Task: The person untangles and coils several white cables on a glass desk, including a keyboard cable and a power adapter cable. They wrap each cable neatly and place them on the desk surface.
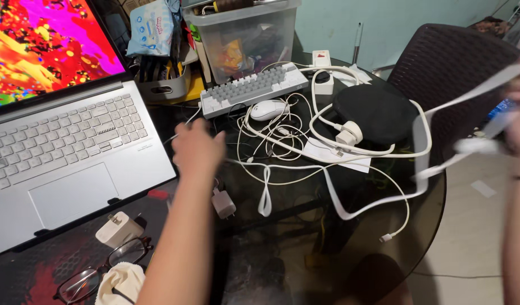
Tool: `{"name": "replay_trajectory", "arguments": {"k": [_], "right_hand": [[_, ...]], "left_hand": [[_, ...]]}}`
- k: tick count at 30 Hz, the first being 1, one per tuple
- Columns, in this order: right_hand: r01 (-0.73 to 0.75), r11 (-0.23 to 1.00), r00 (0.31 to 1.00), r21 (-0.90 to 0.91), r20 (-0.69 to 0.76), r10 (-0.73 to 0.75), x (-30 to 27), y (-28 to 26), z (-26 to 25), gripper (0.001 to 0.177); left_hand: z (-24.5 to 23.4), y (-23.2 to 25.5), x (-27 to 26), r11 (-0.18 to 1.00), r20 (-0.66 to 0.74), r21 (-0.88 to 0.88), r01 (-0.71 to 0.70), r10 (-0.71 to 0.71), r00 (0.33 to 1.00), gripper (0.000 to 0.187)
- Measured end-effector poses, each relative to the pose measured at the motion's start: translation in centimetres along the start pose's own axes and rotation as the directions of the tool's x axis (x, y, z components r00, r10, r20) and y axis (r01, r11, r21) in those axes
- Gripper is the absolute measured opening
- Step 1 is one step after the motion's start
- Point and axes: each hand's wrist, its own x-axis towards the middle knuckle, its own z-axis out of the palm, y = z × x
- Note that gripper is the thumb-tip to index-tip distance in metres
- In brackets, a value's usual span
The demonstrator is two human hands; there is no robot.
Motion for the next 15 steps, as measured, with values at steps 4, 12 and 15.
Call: {"name": "replay_trajectory", "arguments": {"k": [4, 12, 15], "right_hand": [[-0.297, 0.953, 0.900, 0.055, 0.348, 0.261, -2.5, 1.2, 8.6, 0.026], [-0.526, 0.825, 0.739, 0.206, 0.590, 0.324, -6.5, 3.3, 18.6, 0.041], [-0.453, 0.883, 0.733, 0.124, 0.615, 0.290, -6.6, 5.7, 19.1, 0.038]], "left_hand": [[-0.3, 5.5, -3.2, 0.673, -0.217, -0.507, -0.538, 0.504, 0.836, 0.032], [1.9, 8.6, -6.4, 0.323, 0.214, -0.946, 0.021, 0.576, 0.789, 0.029], [3.1, 7.1, -4.7, 0.239, 0.252, -0.958, 0.161, 0.425, 0.869, 0.030]]}}
